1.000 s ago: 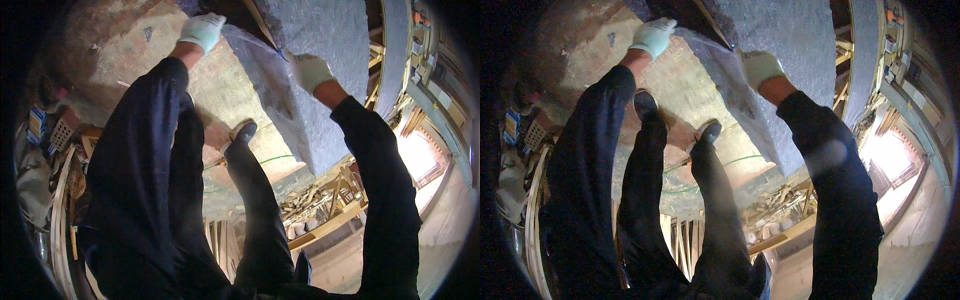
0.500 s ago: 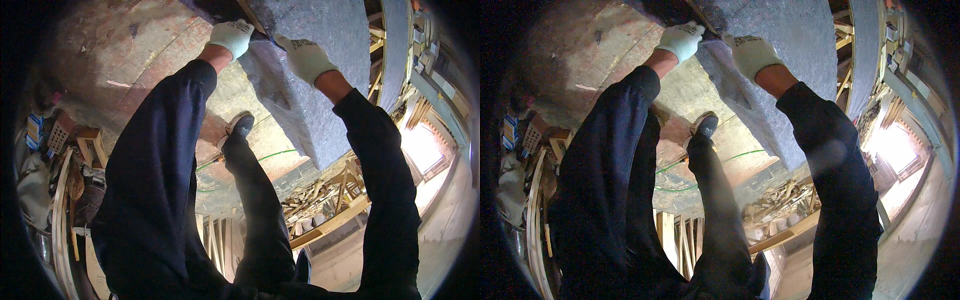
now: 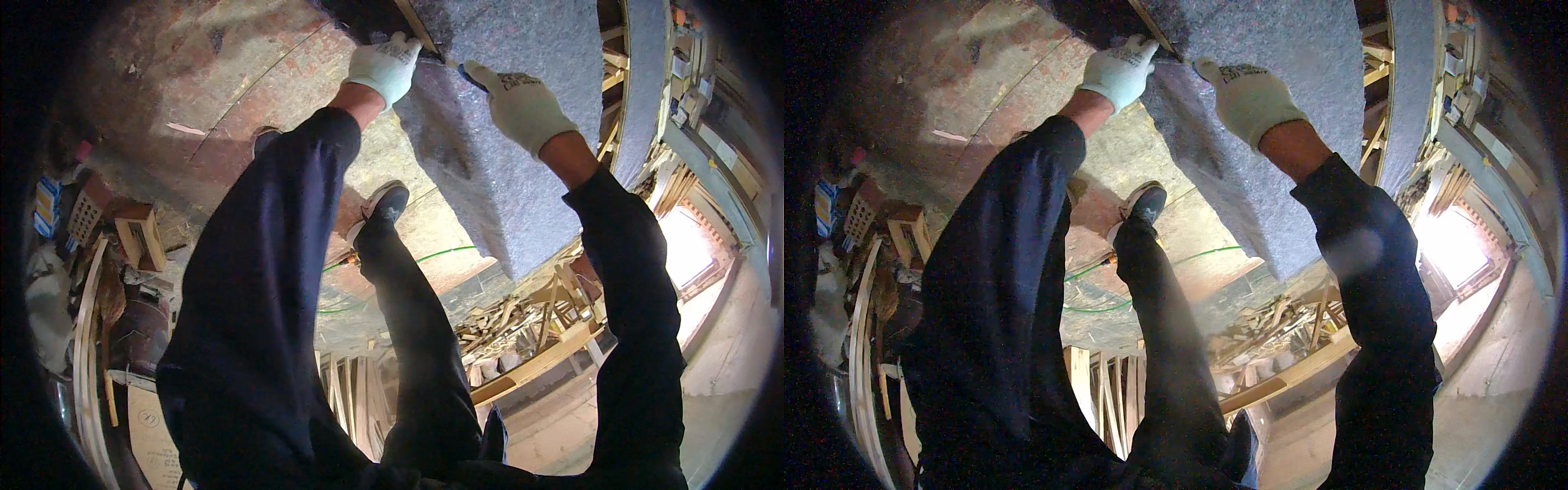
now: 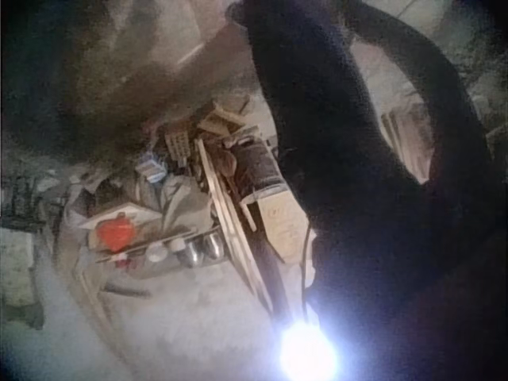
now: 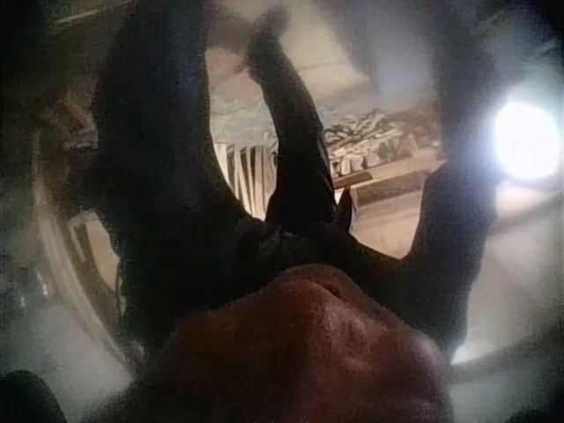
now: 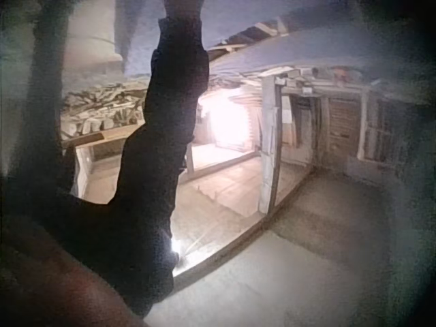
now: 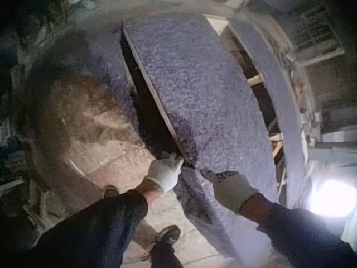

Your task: The person staples a dark gray felt-like fabric onto a curved wooden structure using a pneumatic staple gun, then trims the excess fabric with a utility knife. The person works along the edge of the structure, securing the fabric and cutting away the overhang.

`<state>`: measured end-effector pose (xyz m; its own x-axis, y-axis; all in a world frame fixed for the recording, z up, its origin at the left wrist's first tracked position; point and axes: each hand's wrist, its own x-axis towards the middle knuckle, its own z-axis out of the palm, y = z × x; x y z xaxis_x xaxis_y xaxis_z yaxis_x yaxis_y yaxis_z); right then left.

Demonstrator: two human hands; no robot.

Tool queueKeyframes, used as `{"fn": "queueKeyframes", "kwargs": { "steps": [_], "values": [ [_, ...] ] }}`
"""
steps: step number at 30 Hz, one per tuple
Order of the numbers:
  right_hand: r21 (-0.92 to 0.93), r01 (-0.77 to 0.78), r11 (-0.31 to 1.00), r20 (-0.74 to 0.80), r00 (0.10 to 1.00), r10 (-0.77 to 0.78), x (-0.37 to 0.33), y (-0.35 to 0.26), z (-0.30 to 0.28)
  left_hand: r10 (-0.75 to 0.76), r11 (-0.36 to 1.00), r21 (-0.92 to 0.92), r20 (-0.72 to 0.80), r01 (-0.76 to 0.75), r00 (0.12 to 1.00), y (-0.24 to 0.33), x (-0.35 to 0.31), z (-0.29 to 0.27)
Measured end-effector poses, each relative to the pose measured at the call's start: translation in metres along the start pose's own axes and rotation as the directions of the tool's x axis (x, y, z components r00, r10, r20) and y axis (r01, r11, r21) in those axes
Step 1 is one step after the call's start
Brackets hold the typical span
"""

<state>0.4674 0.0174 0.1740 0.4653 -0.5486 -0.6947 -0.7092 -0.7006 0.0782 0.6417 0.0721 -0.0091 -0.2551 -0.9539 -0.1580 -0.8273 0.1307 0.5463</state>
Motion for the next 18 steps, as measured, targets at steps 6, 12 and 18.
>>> {"fn": "queueKeyframes", "kwargs": {
  "steps": [6, 12, 18],
  "values": [
    [-0.028, 0.009, 1.000, 0.059, 0.998, -0.008, 0.012, -0.003, -0.012, 0.097, 0.995, -0.013, -0.077, -0.098, 0.992, -0.014, 0.009, 0.001],
    [-0.012, -0.039, 0.999, 0.066, 0.997, 0.039, 0.027, -0.014, 0.006, 0.118, 0.992, 0.047, 0.051, -0.120, 0.992, -0.016, 0.006, -0.008],
    [0.042, 0.046, 0.998, -0.067, 0.997, -0.043, -0.018, -0.008, 0.051, 0.155, 0.987, 0.035, 0.081, -0.159, 0.985, -0.032, -0.012, -0.008]
  ]
}}
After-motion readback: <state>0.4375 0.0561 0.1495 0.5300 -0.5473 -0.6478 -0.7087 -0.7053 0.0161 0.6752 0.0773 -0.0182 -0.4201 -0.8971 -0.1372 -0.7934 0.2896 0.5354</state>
